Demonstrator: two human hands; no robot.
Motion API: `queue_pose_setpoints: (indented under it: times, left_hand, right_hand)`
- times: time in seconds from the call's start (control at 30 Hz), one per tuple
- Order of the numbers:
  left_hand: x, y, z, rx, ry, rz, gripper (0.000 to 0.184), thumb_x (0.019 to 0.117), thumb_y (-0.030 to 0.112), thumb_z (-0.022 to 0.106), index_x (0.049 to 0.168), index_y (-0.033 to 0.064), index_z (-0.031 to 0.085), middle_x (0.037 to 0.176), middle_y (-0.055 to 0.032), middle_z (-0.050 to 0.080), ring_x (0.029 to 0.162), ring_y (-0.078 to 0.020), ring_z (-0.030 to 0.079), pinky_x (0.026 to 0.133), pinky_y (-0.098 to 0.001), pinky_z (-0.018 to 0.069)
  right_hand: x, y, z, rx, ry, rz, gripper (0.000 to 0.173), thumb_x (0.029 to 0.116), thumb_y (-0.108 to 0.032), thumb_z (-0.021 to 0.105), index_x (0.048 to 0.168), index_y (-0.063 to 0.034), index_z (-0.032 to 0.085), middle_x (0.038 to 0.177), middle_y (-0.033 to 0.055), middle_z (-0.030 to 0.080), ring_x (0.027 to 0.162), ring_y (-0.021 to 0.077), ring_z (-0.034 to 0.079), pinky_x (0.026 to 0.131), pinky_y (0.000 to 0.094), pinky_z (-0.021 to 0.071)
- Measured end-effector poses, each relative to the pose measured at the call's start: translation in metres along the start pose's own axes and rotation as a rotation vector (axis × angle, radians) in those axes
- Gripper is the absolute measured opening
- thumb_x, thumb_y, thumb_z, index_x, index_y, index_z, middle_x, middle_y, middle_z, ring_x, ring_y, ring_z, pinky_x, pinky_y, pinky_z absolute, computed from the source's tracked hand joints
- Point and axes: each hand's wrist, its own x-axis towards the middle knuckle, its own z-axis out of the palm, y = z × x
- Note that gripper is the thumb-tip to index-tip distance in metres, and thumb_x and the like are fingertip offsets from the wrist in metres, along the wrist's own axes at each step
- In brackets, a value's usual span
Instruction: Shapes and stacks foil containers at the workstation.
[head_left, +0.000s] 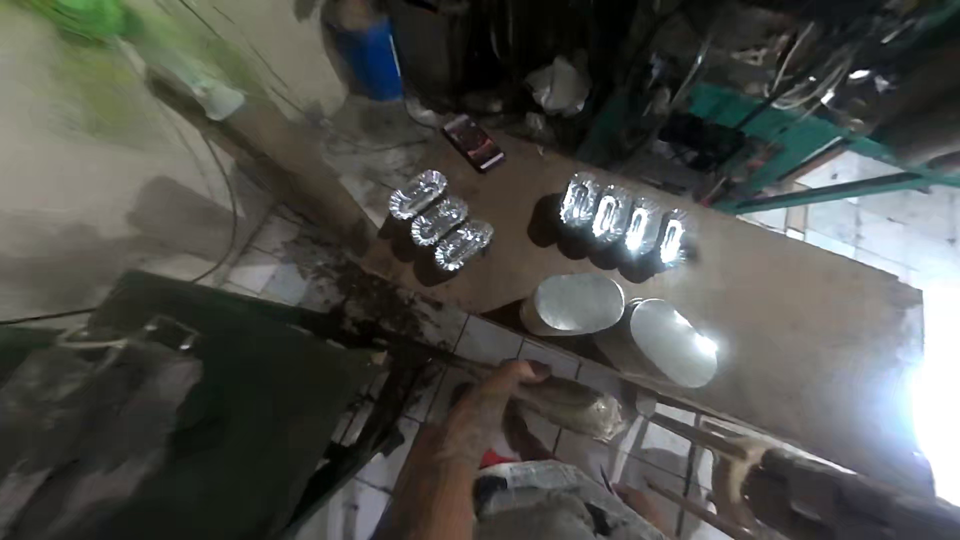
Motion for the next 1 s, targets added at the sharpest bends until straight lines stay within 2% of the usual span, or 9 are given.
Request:
queue_pose_setpoints:
  times: [0.1,0.2,0.33,0.47,0.53,0.7,0.77,0.9,1.0]
  left_hand:
    - [-0.044,0.025,-0.048,0.215,-0.048,-0.091,0.061,0.1073,0.052,0.038,0.134,0.0025,0.062,0.135,-0.0237,0.061,0.127,-0.0379,0.058,0.106,-0.0615,0.0431]
    - [-0.131,0.028,-0.099,0.084,0.199,0.126,0.055,0.1104,0.044,0.039,0.135,0.0004,0.062,0.130,-0.0235,0.064,0.122,-0.0338,0.060,0.107,-0.0565,0.0438]
    - [-0.242,0.003,-0.157,-0.229,0.664,0.349,0.060,0.1097,0.047,0.035,0.155,0.0085,0.042,0.152,-0.0136,0.052,0.138,-0.0211,0.051,0.117,-0.0450,0.0411]
    - [-0.279,-0.031,-0.243,-0.756,1.166,0.550,0.042,0.1102,0.036,0.037,0.133,0.0069,0.057,0.118,-0.0060,0.066,0.104,-0.0113,0.063,0.091,-0.0339,0.0550]
    - [-0.285,-0.057,-0.250,-0.595,1.326,0.593,0.053,0.1133,0.034,0.023,0.149,0.0021,0.045,0.143,-0.0140,0.056,0.130,-0.0168,0.054,0.111,-0.0372,0.0453]
    - [-0.324,-0.182,-0.189,0.124,1.371,-0.126,0.068,0.1078,0.057,0.030,0.137,0.0045,0.061,0.126,-0.0231,0.067,0.120,-0.0412,0.063,0.103,-0.0689,0.0440]
    - [-0.389,-0.169,-0.174,0.020,1.092,-0.305,0.059,0.1087,0.050,0.040,0.138,0.0020,0.059,0.131,-0.0254,0.064,0.127,-0.0438,0.058,0.108,-0.0672,0.0387]
    - [-0.419,-0.229,-0.151,0.085,0.888,-0.138,0.046,0.1086,0.039,0.048,0.099,-0.0008,0.069,0.086,-0.0192,0.067,0.081,-0.0332,0.067,0.077,-0.0558,0.0551]
    - [-0.443,-0.297,-0.141,0.295,0.708,-0.190,0.043,0.1085,0.037,0.048,0.103,0.0032,0.074,0.107,-0.0165,0.070,0.102,-0.0319,0.067,0.095,-0.0557,0.0511]
  right_hand:
    - [0.028,0.011,0.017,0.071,-0.026,0.240,0.040,0.1103,-0.020,0.044,0.136,0.0069,0.059,0.137,0.0272,0.061,0.130,0.0380,0.057,0.114,0.0477,0.0400]
    - [0.063,0.074,0.041,0.051,0.168,-0.085,0.033,0.1030,-0.013,0.052,0.120,0.0106,0.068,0.121,0.0289,0.069,0.115,0.0420,0.066,0.105,0.0527,0.0491]
    - [0.078,0.013,-0.018,0.049,0.105,-0.272,0.033,0.0911,-0.007,0.070,0.120,0.0083,0.067,0.119,0.0261,0.068,0.111,0.0376,0.067,0.100,0.0535,0.0533]
    - [0.129,-0.063,-0.033,-0.019,0.220,-0.475,0.028,0.0920,0.001,0.062,0.118,0.0091,0.067,0.111,0.0249,0.070,0.100,0.0346,0.069,0.090,0.0528,0.0572]
    - [0.147,-0.118,-0.031,-0.054,0.285,-0.586,0.025,0.0936,-0.001,0.060,0.114,0.0097,0.068,0.107,0.0247,0.070,0.098,0.0340,0.070,0.089,0.0519,0.0573]
    - [0.165,-0.256,-0.006,-0.004,0.269,-0.721,0.030,0.0942,-0.001,0.062,0.123,0.0081,0.063,0.116,0.0227,0.068,0.104,0.0261,0.069,0.091,0.0420,0.0587]
    - [0.170,-0.310,0.010,0.022,0.311,-0.897,0.027,0.0931,0.001,0.062,0.118,0.0104,0.065,0.112,0.0233,0.069,0.100,0.0238,0.070,0.089,0.0372,0.0592]
    - [0.190,-0.406,0.053,-0.402,0.347,-1.257,0.021,0.0940,-0.001,0.063,0.112,0.0016,0.074,0.113,0.0202,0.072,0.108,0.0365,0.069,0.094,0.0550,0.0566]
    - [0.218,-0.469,0.089,-0.903,0.220,-1.608,0.025,0.0935,0.001,0.063,0.115,-0.0076,0.074,0.119,0.0105,0.073,0.114,0.0305,0.069,0.093,0.0518,0.0575]
